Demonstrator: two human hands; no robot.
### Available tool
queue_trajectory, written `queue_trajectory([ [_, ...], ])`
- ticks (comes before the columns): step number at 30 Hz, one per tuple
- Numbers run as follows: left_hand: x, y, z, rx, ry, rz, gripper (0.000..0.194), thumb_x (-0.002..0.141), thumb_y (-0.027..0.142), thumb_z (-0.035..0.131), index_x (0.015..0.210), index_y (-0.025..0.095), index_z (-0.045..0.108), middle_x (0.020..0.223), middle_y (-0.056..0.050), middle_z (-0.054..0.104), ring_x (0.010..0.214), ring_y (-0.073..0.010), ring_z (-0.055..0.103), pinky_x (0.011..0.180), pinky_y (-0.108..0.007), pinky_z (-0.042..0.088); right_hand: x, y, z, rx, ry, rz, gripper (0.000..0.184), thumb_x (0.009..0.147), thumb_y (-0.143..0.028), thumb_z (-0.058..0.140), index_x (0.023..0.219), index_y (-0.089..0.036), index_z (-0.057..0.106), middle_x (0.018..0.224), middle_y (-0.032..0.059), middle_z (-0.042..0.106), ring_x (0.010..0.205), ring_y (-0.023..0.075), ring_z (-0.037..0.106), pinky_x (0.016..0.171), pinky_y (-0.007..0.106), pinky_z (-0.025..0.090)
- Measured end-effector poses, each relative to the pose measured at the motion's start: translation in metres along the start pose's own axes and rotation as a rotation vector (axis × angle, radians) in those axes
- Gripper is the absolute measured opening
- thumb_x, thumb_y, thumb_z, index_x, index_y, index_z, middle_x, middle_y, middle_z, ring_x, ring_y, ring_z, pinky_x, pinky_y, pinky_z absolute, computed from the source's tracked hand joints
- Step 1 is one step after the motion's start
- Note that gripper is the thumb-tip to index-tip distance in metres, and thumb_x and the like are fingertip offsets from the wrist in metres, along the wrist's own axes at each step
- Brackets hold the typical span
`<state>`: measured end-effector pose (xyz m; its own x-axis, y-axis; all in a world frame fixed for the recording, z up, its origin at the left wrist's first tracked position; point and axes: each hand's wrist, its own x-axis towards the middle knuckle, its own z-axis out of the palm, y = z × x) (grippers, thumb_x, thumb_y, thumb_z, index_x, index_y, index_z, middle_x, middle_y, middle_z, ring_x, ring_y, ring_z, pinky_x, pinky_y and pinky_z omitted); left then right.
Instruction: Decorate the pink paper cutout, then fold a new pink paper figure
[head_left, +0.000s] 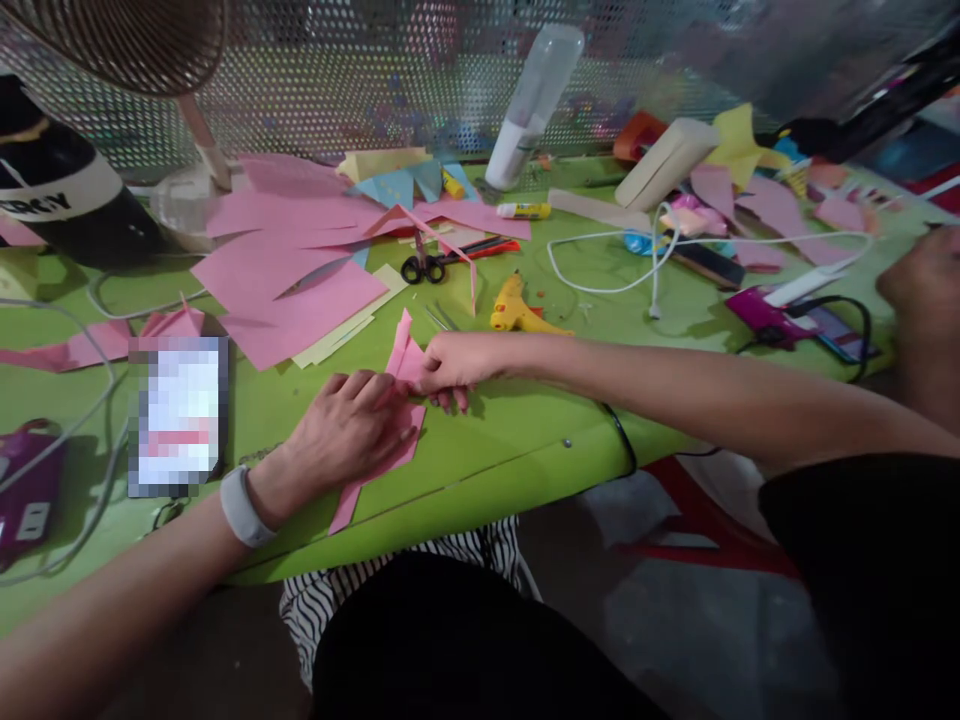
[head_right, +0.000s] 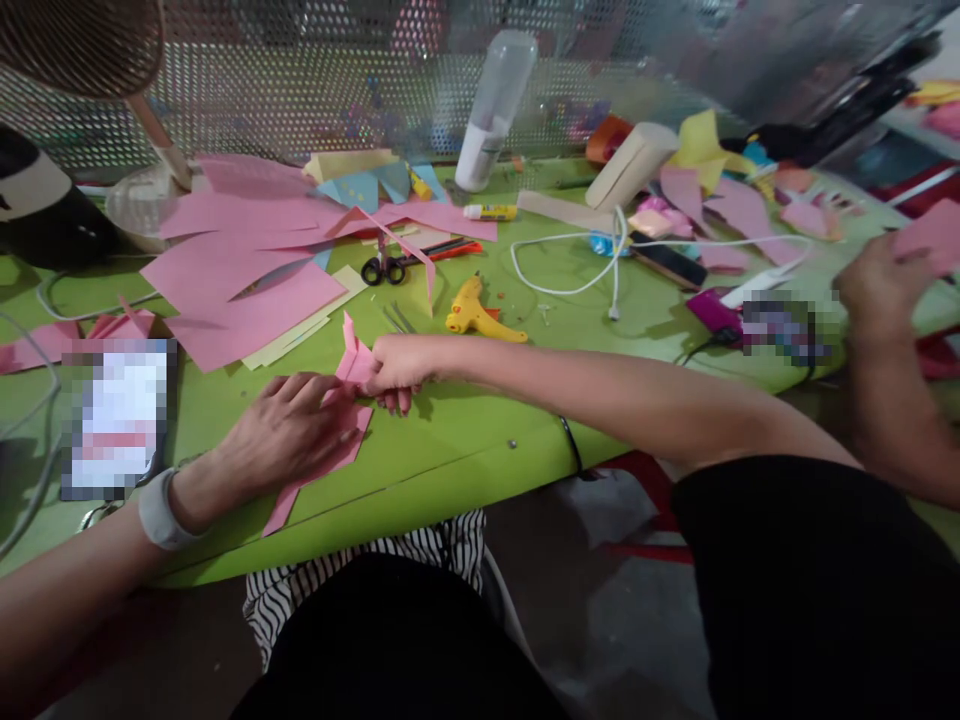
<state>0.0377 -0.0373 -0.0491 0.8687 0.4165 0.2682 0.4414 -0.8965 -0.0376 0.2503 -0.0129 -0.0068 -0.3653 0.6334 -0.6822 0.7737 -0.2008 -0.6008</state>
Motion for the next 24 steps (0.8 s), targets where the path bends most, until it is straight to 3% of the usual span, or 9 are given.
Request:
queue_trajectory([
  [10, 0.0, -0.001, 0.0, -0.028, 0.045, -0.005, 0.033, 0.096, 0.041, 0.052, 0.117, 0.02, 0.064, 0.114, -0.009, 0.066, 0.098, -0.0234, 0.06, 0.076, -0.037, 0.046, -0.004, 0.011, -0.002, 0.055, 0.034, 0.02, 0.028, 0.089, -0.02, 0.062, 0.062, -0.012, 0.062, 0.056, 0.0002, 0.065, 0.047, 0.0097, 0.061, 0.057, 0.026, 0.05],
  [19, 0.001, 0.0, -0.004, 0.032, -0.006, 0.001, 0.037, 0.098, 0.044, 0.047, 0.119, 0.018, 0.063, 0.116, -0.01, 0.067, 0.099, -0.0238, 0.062, 0.081, -0.038, 0.046, -0.013, 0.025, -0.01, 0.043, 0.034, 0.072, 0.031, 0.087, -0.031, 0.067, 0.062, -0.013, 0.062, 0.06, 0.0012, 0.069, 0.044, 0.0055, 0.057, 0.042, 0.02, 0.029],
  [24, 0.001, 0.002, -0.009, 0.038, -0.076, -0.005, 0.038, 0.097, 0.046, 0.048, 0.12, 0.019, 0.063, 0.117, -0.01, 0.066, 0.104, -0.0258, 0.061, 0.082, -0.038, 0.046, -0.006, 0.019, -0.003, 0.056, 0.162, 0.024, 0.043, 0.09, -0.047, 0.063, 0.064, -0.012, 0.064, 0.056, 0.004, 0.066, 0.045, 0.0092, 0.059, 0.046, 0.023, 0.04],
])
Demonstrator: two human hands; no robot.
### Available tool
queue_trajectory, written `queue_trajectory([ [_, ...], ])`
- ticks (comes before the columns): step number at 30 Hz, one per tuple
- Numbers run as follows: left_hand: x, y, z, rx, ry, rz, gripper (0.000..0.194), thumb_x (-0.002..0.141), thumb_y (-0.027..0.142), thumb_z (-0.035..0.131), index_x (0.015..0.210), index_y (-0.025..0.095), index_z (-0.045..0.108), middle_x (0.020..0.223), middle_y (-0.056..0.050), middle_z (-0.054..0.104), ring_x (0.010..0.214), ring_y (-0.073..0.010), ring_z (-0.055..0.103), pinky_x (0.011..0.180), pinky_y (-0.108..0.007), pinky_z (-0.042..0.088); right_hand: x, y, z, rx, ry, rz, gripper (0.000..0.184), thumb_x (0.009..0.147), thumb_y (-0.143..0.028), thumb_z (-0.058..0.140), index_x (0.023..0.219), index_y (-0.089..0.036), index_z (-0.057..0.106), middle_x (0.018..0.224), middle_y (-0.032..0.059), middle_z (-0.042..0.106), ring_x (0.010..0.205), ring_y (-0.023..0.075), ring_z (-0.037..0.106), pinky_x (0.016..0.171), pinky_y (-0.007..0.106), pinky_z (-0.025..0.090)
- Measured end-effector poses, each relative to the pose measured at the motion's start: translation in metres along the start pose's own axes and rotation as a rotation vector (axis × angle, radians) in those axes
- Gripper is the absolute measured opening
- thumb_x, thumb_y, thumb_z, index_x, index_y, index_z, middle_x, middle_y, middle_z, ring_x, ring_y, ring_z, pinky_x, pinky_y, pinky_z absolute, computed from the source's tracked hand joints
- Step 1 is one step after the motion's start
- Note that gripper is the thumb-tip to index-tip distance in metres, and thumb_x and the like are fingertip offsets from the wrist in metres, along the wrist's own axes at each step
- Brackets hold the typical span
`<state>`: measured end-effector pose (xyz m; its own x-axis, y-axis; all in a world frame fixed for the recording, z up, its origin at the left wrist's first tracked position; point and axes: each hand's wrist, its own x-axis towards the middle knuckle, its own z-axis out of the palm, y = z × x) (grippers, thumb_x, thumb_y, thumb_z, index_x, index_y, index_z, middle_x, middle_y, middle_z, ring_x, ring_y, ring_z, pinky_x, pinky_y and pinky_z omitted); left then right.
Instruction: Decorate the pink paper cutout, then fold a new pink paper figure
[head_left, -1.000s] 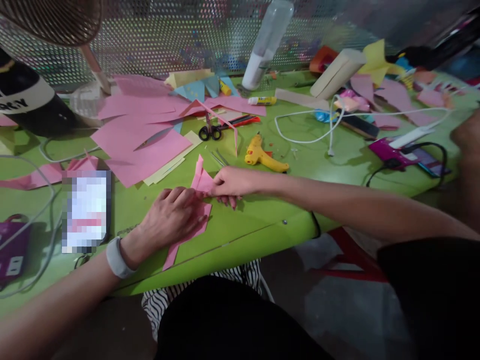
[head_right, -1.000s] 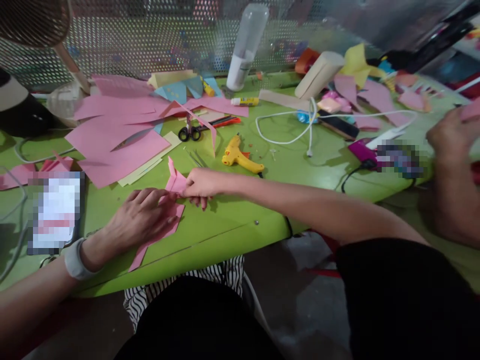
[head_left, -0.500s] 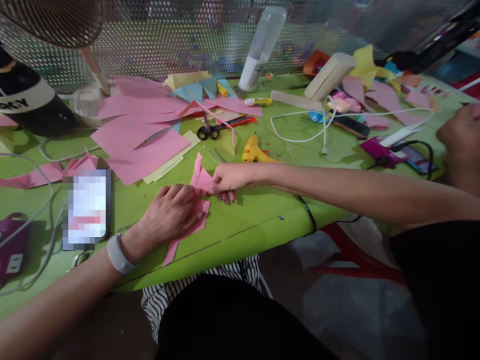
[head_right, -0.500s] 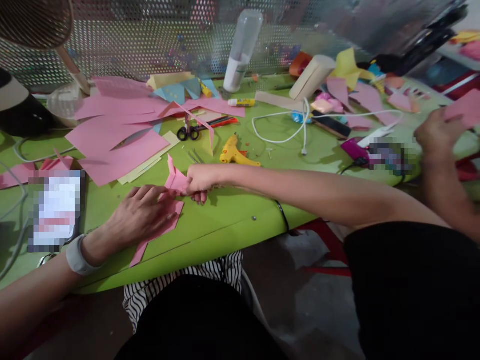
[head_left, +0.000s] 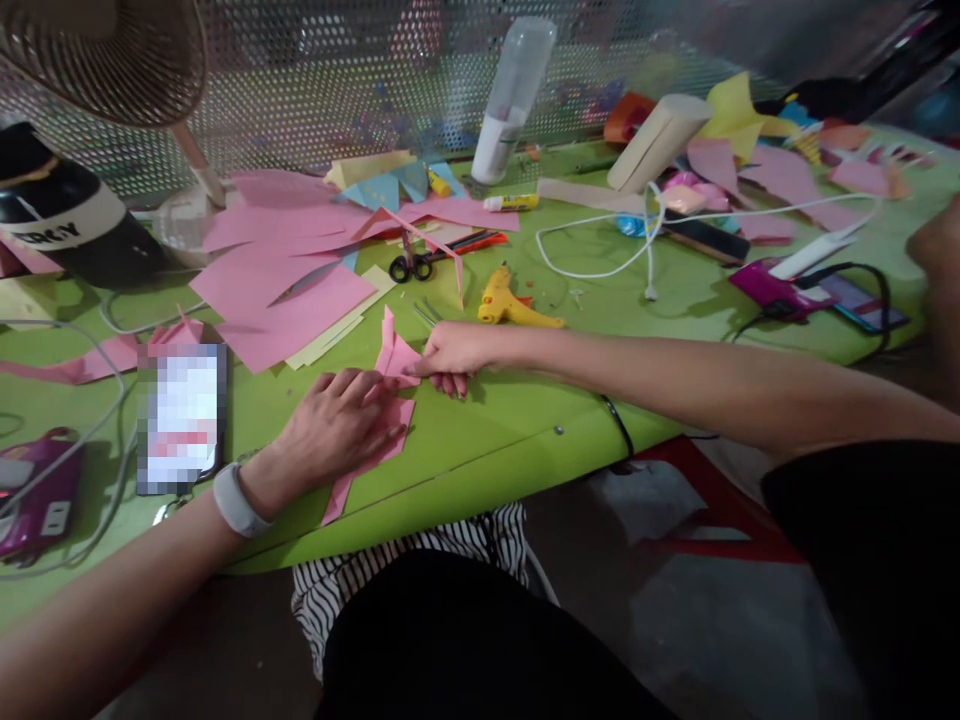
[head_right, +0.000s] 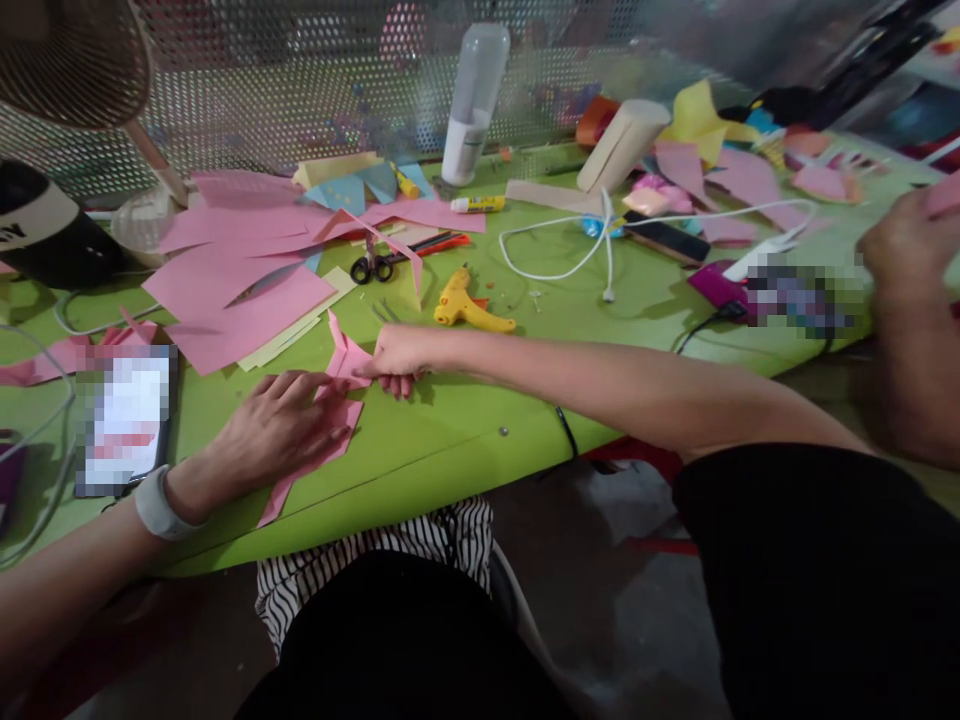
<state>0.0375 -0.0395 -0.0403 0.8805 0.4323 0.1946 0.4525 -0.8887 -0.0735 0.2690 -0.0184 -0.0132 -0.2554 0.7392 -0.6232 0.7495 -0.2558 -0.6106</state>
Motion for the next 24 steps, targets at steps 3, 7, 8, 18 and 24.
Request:
queue_trajectory([
  [3, 0.003, -0.005, -0.008, -0.126, -0.056, -0.004, 0.038, 0.096, 0.048, 0.05, 0.116, 0.02, 0.066, 0.12, -0.012, 0.065, 0.106, -0.0265, 0.06, 0.084, -0.039, 0.048, 0.003, -0.002, 0.003, -0.033, -0.014, 0.009, 0.04, 0.089, -0.045, 0.066, 0.068, -0.011, 0.066, 0.053, 0.0028, 0.064, 0.045, 0.0105, 0.059, 0.049, 0.024, 0.047],
  [7, 0.018, -0.021, -0.022, -0.52, -0.064, -0.178, 0.034, 0.094, 0.046, 0.052, 0.099, 0.019, 0.072, 0.108, -0.011, 0.065, 0.089, -0.0185, 0.063, 0.078, -0.032, 0.049, 0.0, -0.004, 0.004, -0.042, -0.005, 0.011, 0.04, 0.092, -0.039, 0.064, 0.062, -0.012, 0.062, 0.05, 0.002, 0.064, 0.044, 0.0098, 0.061, 0.05, 0.021, 0.05],
  [8, 0.024, -0.025, -0.025, -0.558, -0.056, -0.3, 0.032, 0.091, 0.045, 0.056, 0.09, 0.017, 0.072, 0.095, -0.009, 0.066, 0.079, -0.0168, 0.061, 0.071, -0.03, 0.048, -0.001, -0.004, 0.004, -0.041, 0.005, 0.013, 0.042, 0.093, -0.038, 0.063, 0.059, -0.013, 0.06, 0.049, 0.0017, 0.063, 0.044, 0.0095, 0.061, 0.05, 0.021, 0.051],
  [18, 0.077, -0.038, -0.026, -0.734, -0.668, -0.633, 0.049, 0.068, 0.061, 0.074, 0.05, 0.02, 0.056, 0.051, 0.001, 0.055, 0.05, -0.0109, 0.046, 0.05, -0.026, 0.032, 0.0, 0.003, 0.007, -0.016, 0.024, -0.055, 0.042, 0.096, -0.034, 0.056, 0.06, -0.014, 0.059, 0.047, 0.002, 0.063, 0.044, 0.0112, 0.063, 0.052, 0.022, 0.052],
  [24, 0.077, -0.048, -0.021, -0.713, -0.742, -0.678, 0.043, 0.068, 0.059, 0.075, 0.052, 0.02, 0.063, 0.053, -0.001, 0.062, 0.052, -0.0128, 0.051, 0.053, -0.027, 0.038, -0.001, 0.005, 0.005, -0.027, 0.03, -0.084, 0.043, 0.096, -0.036, 0.055, 0.058, -0.015, 0.06, 0.052, 0.0036, 0.066, 0.046, 0.0125, 0.064, 0.057, 0.025, 0.053],
])
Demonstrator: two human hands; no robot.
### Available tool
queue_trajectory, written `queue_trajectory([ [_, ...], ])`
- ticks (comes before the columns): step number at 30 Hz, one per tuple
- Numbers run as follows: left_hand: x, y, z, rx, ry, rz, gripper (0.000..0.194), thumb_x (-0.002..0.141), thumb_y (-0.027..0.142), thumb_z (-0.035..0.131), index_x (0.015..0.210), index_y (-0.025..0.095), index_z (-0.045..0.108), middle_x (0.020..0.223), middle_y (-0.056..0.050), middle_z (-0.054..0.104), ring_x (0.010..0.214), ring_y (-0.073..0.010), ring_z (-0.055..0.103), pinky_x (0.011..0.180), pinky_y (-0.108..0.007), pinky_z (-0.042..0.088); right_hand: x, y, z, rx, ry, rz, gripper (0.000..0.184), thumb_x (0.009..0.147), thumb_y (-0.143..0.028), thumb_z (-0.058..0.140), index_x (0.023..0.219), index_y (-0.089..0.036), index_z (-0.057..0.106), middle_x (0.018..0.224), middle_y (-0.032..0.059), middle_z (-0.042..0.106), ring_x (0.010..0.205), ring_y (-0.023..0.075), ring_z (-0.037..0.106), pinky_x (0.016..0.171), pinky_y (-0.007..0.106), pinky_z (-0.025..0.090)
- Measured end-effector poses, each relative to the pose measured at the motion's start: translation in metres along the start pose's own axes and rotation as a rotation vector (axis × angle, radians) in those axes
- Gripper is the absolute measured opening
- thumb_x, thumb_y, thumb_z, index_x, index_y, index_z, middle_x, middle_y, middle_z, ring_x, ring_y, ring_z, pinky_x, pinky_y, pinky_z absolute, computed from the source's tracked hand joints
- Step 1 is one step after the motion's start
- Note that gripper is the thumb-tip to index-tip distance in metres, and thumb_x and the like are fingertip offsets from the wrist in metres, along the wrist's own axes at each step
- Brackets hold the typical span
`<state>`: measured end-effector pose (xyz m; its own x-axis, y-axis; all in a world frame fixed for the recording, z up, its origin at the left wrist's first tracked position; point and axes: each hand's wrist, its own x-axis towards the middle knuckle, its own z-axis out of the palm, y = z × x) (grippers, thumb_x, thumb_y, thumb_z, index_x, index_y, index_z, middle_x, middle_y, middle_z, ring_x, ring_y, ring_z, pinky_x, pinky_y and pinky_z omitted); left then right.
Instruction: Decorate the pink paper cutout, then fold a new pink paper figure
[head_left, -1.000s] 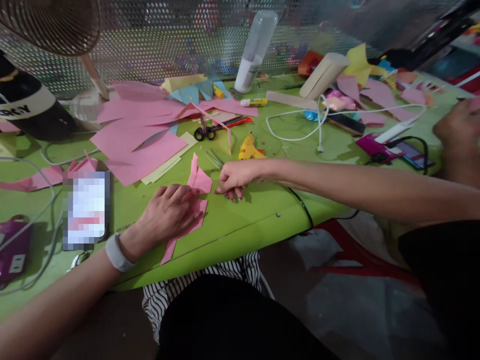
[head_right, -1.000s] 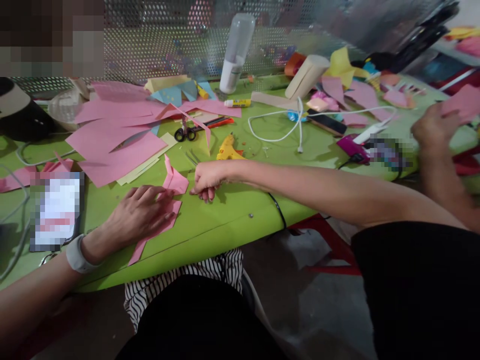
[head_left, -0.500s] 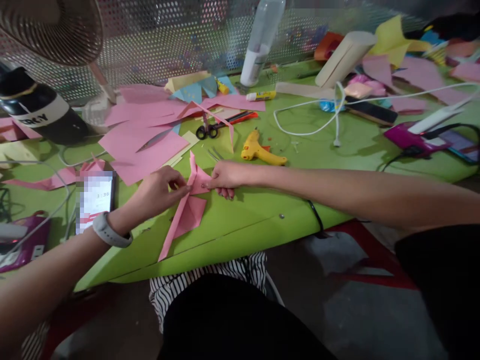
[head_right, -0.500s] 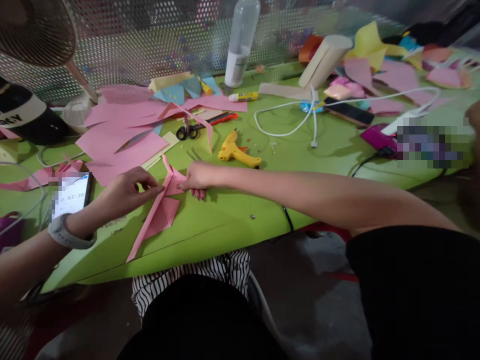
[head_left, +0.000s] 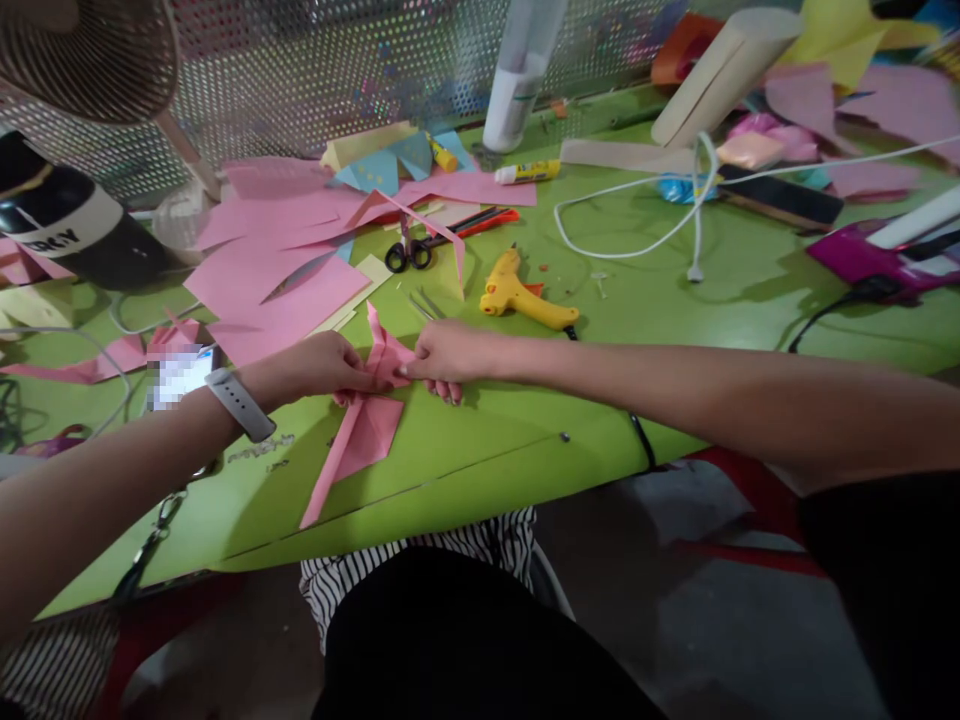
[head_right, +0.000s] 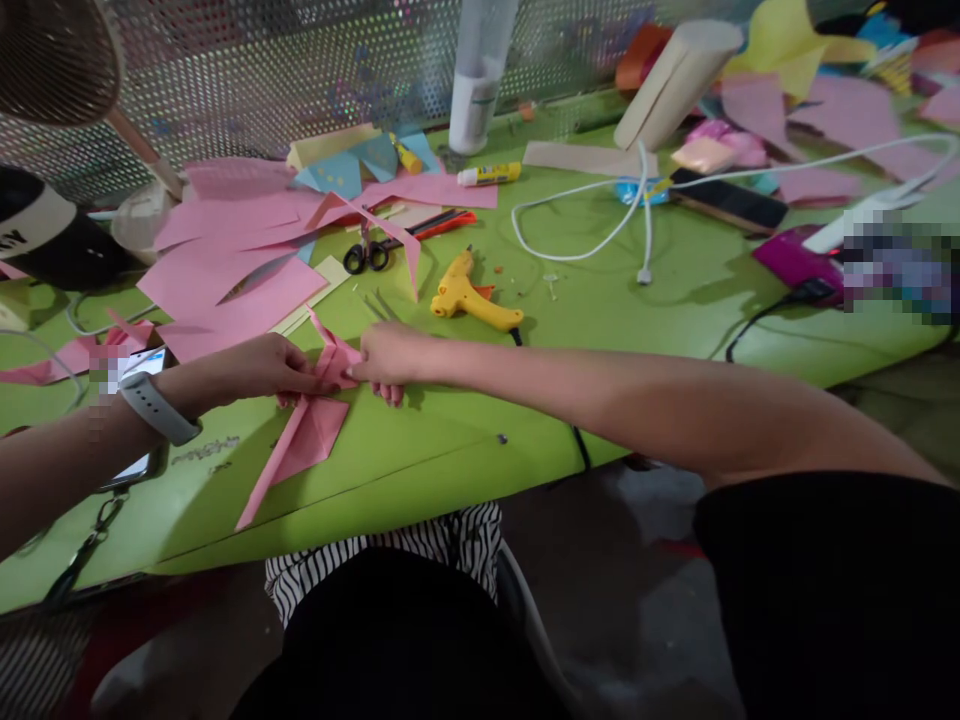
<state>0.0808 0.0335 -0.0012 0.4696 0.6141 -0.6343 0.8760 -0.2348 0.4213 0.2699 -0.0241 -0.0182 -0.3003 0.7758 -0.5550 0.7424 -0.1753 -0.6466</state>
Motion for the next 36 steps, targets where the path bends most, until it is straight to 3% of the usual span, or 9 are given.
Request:
queue_trajectory([
  [6, 0.0, -0.011, -0.001, -0.074, -0.03, 0.008, 0.039, 0.068, 0.057, 0.073, 0.059, 0.02, 0.068, 0.061, -0.004, 0.068, 0.06, -0.0153, 0.059, 0.055, -0.027, 0.043, 0.0, 0.003, 0.002, 0.012, 0.022, -0.027, 0.041, 0.094, -0.034, 0.057, 0.057, -0.015, 0.059, 0.05, 0.0022, 0.064, 0.04, 0.0102, 0.059, 0.053, 0.023, 0.05],
  [13, 0.0, -0.006, -0.005, -0.051, -0.026, -0.026, 0.034, 0.065, 0.05, 0.078, 0.055, 0.02, 0.066, 0.059, -0.002, 0.067, 0.058, -0.0145, 0.057, 0.057, -0.027, 0.042, -0.004, 0.002, 0.01, -0.058, 0.045, -0.061, 0.043, 0.091, -0.043, 0.06, 0.058, -0.016, 0.058, 0.052, 0.0019, 0.064, 0.041, 0.0105, 0.059, 0.051, 0.023, 0.048],
  [18, 0.003, -0.004, -0.008, -0.056, -0.057, -0.042, 0.03, 0.063, 0.044, 0.08, 0.054, 0.019, 0.067, 0.061, -0.003, 0.069, 0.06, -0.0153, 0.06, 0.06, -0.028, 0.042, -0.003, -0.002, 0.012, -0.115, 0.017, -0.054, 0.044, 0.09, -0.04, 0.06, 0.053, -0.016, 0.055, 0.049, 0.0011, 0.062, 0.039, 0.0098, 0.059, 0.051, 0.023, 0.048],
  [24, 0.003, -0.004, -0.017, 0.05, -0.059, -0.039, 0.032, 0.066, 0.048, 0.079, 0.055, 0.019, 0.069, 0.061, -0.005, 0.071, 0.06, -0.0164, 0.062, 0.062, -0.029, 0.044, -0.005, -0.006, 0.011, -0.137, -0.007, -0.037, 0.043, 0.093, -0.045, 0.057, 0.061, -0.015, 0.059, 0.052, 0.0013, 0.063, 0.04, 0.0098, 0.059, 0.052, 0.023, 0.049],
  [31, -0.004, 0.011, -0.023, 0.202, -0.042, -0.031, 0.025, 0.071, 0.034, 0.074, 0.053, 0.018, 0.067, 0.058, -0.003, 0.071, 0.059, -0.015, 0.064, 0.065, -0.027, 0.047, -0.003, -0.005, 0.011, -0.147, -0.031, -0.006, 0.047, 0.091, -0.052, 0.058, 0.062, -0.016, 0.06, 0.05, 0.0026, 0.062, 0.042, 0.0128, 0.061, 0.052, 0.027, 0.052],
  [36, -0.007, 0.018, -0.025, 0.25, -0.034, -0.008, 0.026, 0.071, 0.036, 0.073, 0.053, 0.018, 0.067, 0.056, -0.002, 0.071, 0.059, -0.014, 0.064, 0.064, -0.025, 0.046, -0.002, -0.003, 0.01, -0.124, -0.036, -0.033, 0.048, 0.09, -0.056, 0.058, 0.066, -0.015, 0.062, 0.052, 0.0035, 0.064, 0.044, 0.0141, 0.063, 0.055, 0.029, 0.054],
])
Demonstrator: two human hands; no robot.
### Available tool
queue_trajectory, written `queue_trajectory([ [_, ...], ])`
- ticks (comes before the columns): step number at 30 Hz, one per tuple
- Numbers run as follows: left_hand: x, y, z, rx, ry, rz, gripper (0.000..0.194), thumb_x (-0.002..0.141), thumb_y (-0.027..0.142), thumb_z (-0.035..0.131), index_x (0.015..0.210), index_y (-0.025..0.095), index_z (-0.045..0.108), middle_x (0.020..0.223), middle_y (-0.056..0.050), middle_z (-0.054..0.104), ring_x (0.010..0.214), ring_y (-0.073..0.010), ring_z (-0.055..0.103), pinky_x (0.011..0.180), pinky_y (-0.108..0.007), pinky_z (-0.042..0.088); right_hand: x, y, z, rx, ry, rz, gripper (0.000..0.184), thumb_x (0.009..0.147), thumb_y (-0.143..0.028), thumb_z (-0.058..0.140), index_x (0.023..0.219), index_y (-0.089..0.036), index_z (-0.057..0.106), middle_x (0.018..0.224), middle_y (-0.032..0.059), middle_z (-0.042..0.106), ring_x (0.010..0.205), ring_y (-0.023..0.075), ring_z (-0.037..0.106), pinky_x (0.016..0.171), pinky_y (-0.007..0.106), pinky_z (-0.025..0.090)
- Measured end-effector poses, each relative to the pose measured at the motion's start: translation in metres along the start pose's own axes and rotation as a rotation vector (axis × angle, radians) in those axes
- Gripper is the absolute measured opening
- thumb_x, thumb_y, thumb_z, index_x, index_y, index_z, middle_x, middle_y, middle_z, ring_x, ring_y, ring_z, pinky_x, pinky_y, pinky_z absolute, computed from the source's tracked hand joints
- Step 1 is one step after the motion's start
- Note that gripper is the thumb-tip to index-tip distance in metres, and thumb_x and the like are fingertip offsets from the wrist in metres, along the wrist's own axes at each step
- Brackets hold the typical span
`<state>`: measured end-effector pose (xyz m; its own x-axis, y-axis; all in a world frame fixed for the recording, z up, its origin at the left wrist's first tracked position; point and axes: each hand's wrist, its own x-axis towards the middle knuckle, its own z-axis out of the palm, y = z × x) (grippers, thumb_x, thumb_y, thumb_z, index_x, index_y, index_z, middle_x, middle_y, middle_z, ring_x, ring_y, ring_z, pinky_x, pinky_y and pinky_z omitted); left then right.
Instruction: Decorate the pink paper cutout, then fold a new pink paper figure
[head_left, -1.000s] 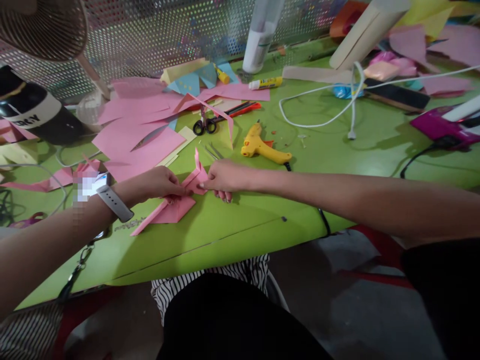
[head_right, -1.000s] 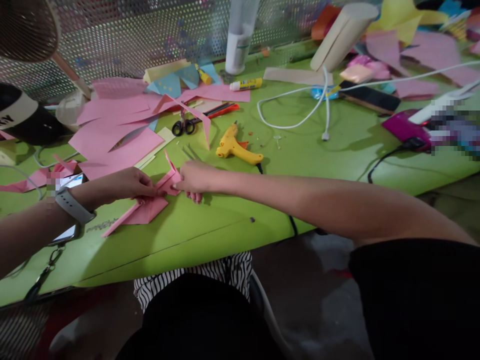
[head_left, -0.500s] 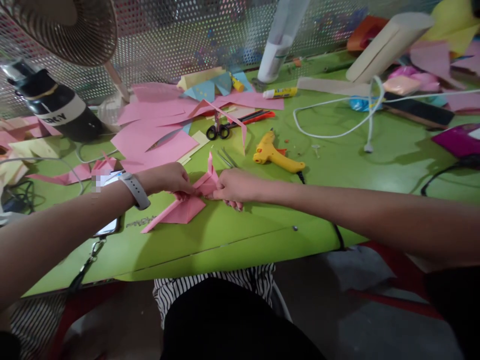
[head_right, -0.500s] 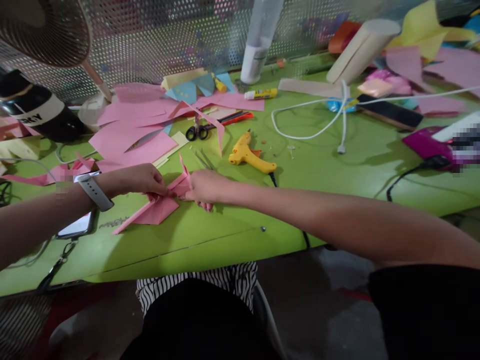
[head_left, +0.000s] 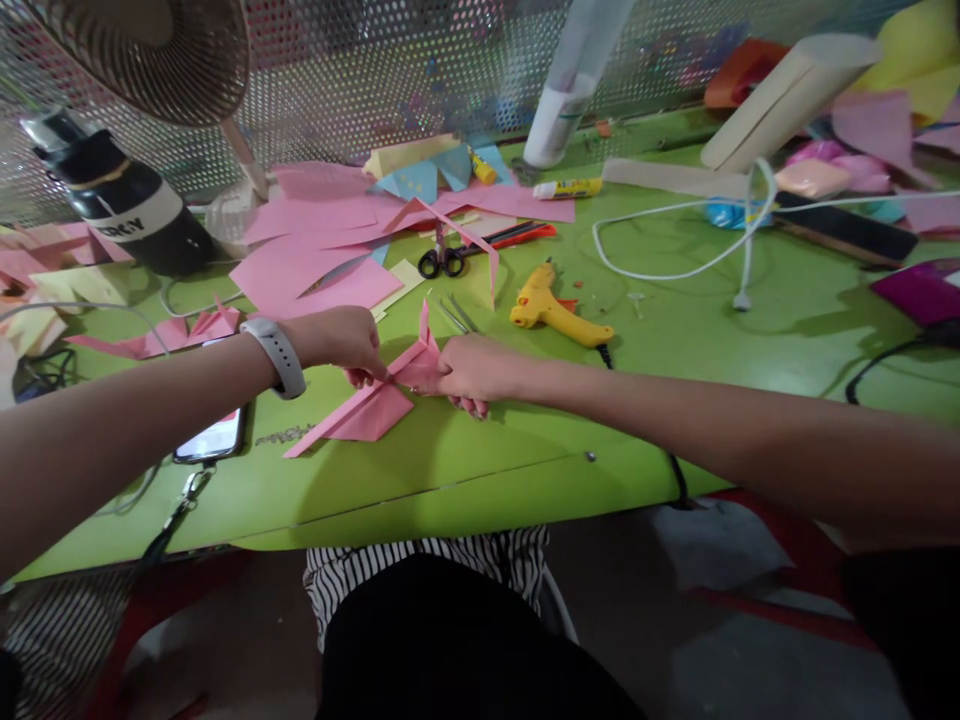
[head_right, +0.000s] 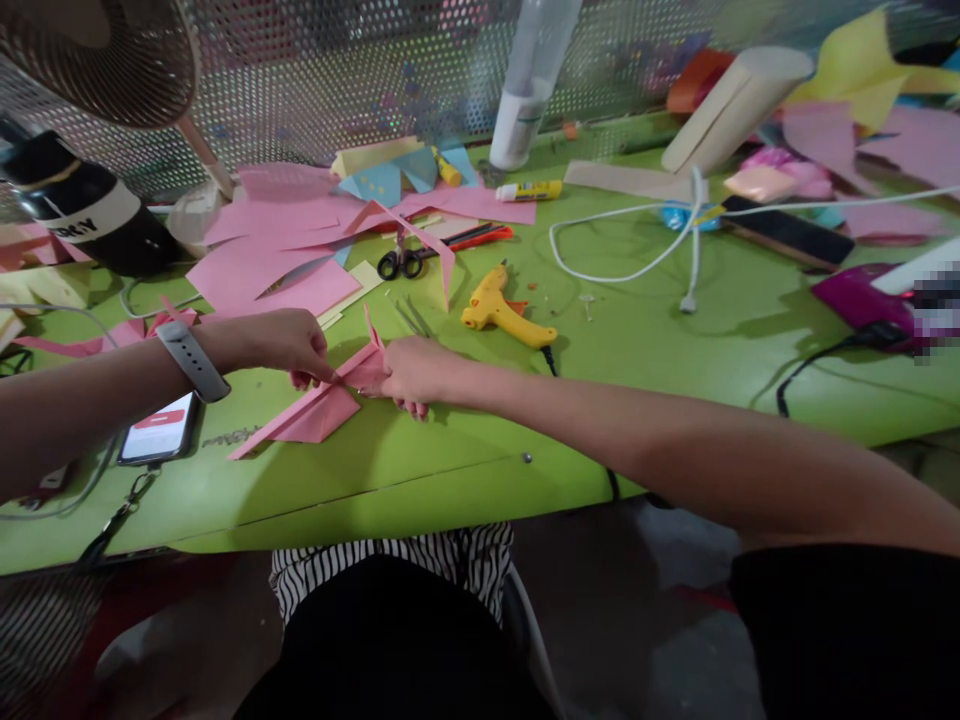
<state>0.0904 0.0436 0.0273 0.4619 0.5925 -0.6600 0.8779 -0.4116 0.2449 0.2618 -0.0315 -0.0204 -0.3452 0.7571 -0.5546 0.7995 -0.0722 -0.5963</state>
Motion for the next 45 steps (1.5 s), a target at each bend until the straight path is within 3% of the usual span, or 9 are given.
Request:
queue_trajectory([
  [10, -0.006, -0.005, -0.006, -0.027, -0.002, -0.073, 0.023, 0.072, 0.033, 0.072, 0.057, 0.016, 0.068, 0.064, -0.005, 0.072, 0.065, -0.0164, 0.066, 0.064, -0.025, 0.044, -0.001, -0.001, -0.002, 0.009, -0.017, -0.011, 0.048, 0.09, -0.051, 0.061, 0.056, -0.017, 0.057, 0.049, 0.0014, 0.062, 0.041, 0.0115, 0.062, 0.056, 0.027, 0.053],
  [15, -0.005, -0.012, -0.006, -0.018, -0.007, -0.085, 0.026, 0.071, 0.037, 0.074, 0.055, 0.017, 0.066, 0.062, -0.004, 0.072, 0.062, -0.0156, 0.064, 0.059, -0.024, 0.041, 0.0, -0.005, -0.002, 0.014, -0.003, 0.036, 0.058, 0.087, -0.066, 0.056, 0.056, -0.017, 0.058, 0.054, 0.0053, 0.066, 0.043, 0.0132, 0.063, 0.06, 0.031, 0.056],
  [25, -0.002, -0.02, -0.007, -0.035, -0.026, -0.054, 0.027, 0.071, 0.039, 0.073, 0.057, 0.017, 0.068, 0.06, -0.004, 0.072, 0.058, -0.0148, 0.061, 0.057, -0.024, 0.039, 0.004, -0.008, 0.0, -0.055, -0.003, 0.065, 0.065, 0.091, -0.069, 0.044, 0.06, -0.015, 0.062, 0.048, 0.0046, 0.062, 0.042, 0.0136, 0.061, 0.064, 0.033, 0.056],
  [27, -0.007, -0.02, -0.005, 0.007, 0.041, -0.03, 0.027, 0.072, 0.039, 0.072, 0.057, 0.017, 0.067, 0.061, -0.003, 0.071, 0.059, -0.0144, 0.062, 0.057, -0.024, 0.04, 0.004, -0.008, 0.0, -0.046, 0.003, 0.066, 0.066, 0.09, -0.071, 0.045, 0.057, -0.016, 0.061, 0.049, 0.0049, 0.063, 0.042, 0.0135, 0.061, 0.063, 0.032, 0.056],
  [31, -0.033, -0.011, 0.02, 0.171, 0.37, -0.035, 0.036, 0.086, 0.045, 0.058, 0.07, 0.015, 0.069, 0.069, -0.008, 0.069, 0.064, -0.0172, 0.061, 0.055, -0.027, 0.035, 0.003, -0.006, 0.002, -0.004, 0.025, 0.073, 0.065, 0.089, -0.07, 0.047, 0.051, -0.017, 0.056, 0.048, 0.0047, 0.062, 0.039, 0.0122, 0.059, 0.055, 0.028, 0.053],
  [34, -0.055, -0.006, 0.06, 0.328, 0.578, 0.139, 0.037, 0.094, 0.046, 0.051, 0.091, 0.015, 0.071, 0.089, -0.01, 0.071, 0.077, -0.0208, 0.064, 0.056, -0.028, 0.037, 0.0, 0.001, 0.003, 0.088, 0.047, 0.028, 0.06, 0.09, -0.064, 0.051, 0.053, -0.017, 0.055, 0.05, 0.0043, 0.063, 0.039, 0.0114, 0.058, 0.049, 0.026, 0.049],
  [37, -0.065, -0.01, 0.097, 0.476, 0.663, 0.319, 0.028, 0.096, 0.038, 0.052, 0.108, 0.019, 0.069, 0.093, -0.008, 0.071, 0.085, -0.0218, 0.065, 0.062, -0.028, 0.045, -0.008, 0.005, 0.005, 0.083, 0.164, -0.082, 0.054, 0.092, -0.058, 0.051, 0.057, -0.018, 0.056, 0.054, 0.0031, 0.064, 0.041, 0.0112, 0.058, 0.049, 0.025, 0.046],
  [39, -0.066, -0.016, 0.109, 0.542, 0.71, 0.374, 0.026, 0.098, 0.028, 0.048, 0.113, 0.018, 0.067, 0.093, -0.008, 0.071, 0.083, -0.0194, 0.065, 0.064, -0.027, 0.048, -0.016, 0.003, 0.006, 0.013, 0.255, -0.142, 0.051, 0.094, -0.055, 0.049, 0.059, -0.019, 0.057, 0.054, 0.0019, 0.063, 0.043, 0.0113, 0.057, 0.052, 0.026, 0.045],
  [45, -0.062, -0.03, 0.106, 0.793, 0.68, 0.484, 0.028, 0.091, 0.005, 0.047, 0.111, 0.012, 0.066, 0.097, -0.01, 0.072, 0.079, -0.0186, 0.066, 0.059, -0.027, 0.051, -0.038, -0.009, 0.005, -0.265, 0.504, -0.341, 0.044, 0.095, -0.048, 0.05, 0.062, -0.022, 0.06, 0.06, 0.0017, 0.062, 0.061, 0.0149, 0.057, 0.063, 0.028, 0.039],
])
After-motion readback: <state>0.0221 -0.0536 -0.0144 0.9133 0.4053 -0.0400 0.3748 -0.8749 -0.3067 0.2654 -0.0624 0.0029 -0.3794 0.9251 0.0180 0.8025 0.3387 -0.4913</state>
